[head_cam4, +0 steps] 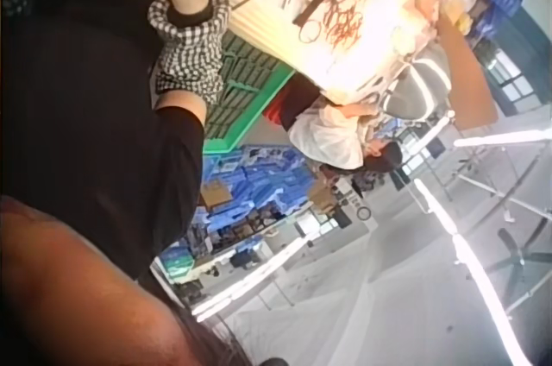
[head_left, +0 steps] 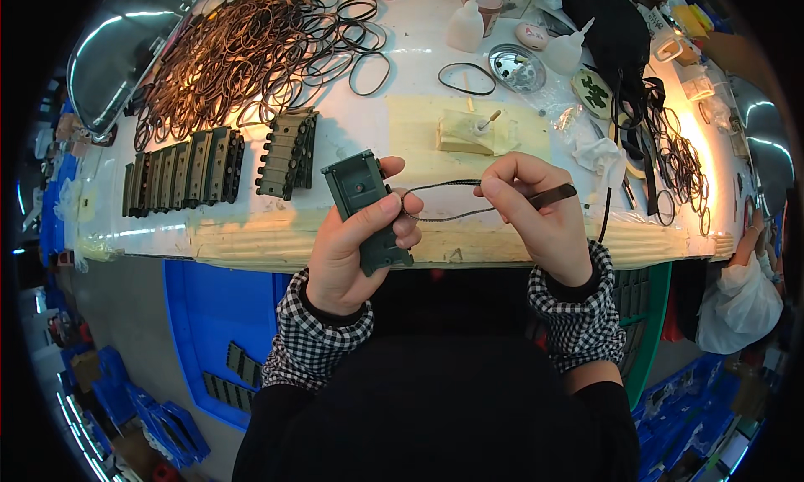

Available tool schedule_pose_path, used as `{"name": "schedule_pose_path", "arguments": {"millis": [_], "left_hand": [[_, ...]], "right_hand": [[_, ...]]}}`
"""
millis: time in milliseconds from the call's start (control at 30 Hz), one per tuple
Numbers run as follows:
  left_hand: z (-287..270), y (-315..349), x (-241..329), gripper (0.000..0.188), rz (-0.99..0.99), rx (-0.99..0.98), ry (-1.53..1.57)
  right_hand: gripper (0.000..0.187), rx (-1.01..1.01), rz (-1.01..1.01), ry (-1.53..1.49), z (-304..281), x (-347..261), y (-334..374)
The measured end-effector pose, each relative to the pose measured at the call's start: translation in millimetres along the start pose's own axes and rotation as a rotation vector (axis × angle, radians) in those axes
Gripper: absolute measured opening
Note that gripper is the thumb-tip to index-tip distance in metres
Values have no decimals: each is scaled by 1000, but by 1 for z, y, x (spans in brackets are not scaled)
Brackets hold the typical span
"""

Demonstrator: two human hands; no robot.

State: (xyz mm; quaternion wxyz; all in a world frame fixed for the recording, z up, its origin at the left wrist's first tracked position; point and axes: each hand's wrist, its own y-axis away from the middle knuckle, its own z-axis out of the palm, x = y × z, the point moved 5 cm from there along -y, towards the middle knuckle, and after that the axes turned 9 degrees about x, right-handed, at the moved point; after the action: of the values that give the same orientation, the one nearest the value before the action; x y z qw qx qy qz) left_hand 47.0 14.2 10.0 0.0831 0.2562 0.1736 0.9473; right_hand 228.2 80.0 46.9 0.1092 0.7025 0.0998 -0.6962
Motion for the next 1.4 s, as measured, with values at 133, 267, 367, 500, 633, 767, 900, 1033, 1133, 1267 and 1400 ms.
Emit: {"name": "schedule_pose_path", "arguments": {"millis": [133, 267, 367, 500, 633, 767, 900, 1033, 1133, 1267, 1400], "left_hand": [[6, 5, 5, 42, 202, 29, -250], [12, 7, 4, 42, 349, 87, -383], [17, 6, -1, 42, 345, 94, -359], [15, 6, 0, 42, 333, 111, -336], [12, 4, 0, 42, 354, 98, -307], [10, 2, 5, 40, 472, 65, -319], [8, 7, 13, 38, 636, 17, -527], [16, 3, 11, 40, 435, -54, -509], [10, 2, 2, 41, 165, -99, -430], [10, 4, -3, 41, 75, -92, -315], [10, 3, -2, 42, 66, -64, -341]], "right_hand": [[13, 206, -404, 289, -3, -15, 2], [21, 59, -339, 307, 13, -17, 19], [27, -41, -433, 362, 34, -23, 22], [24, -108, -435, 380, 37, -20, 21], [25, -146, -440, 364, 35, -23, 19], [29, -42, -405, 401, 27, -29, 18], [22, 33, -451, 395, 18, -27, 13], [17, 88, -386, 260, 11, -17, 9], [18, 101, -373, 213, 8, -15, 7], [20, 95, -350, 240, 13, -18, 7], [20, 16, -564, 375, 20, -26, 5]]}}
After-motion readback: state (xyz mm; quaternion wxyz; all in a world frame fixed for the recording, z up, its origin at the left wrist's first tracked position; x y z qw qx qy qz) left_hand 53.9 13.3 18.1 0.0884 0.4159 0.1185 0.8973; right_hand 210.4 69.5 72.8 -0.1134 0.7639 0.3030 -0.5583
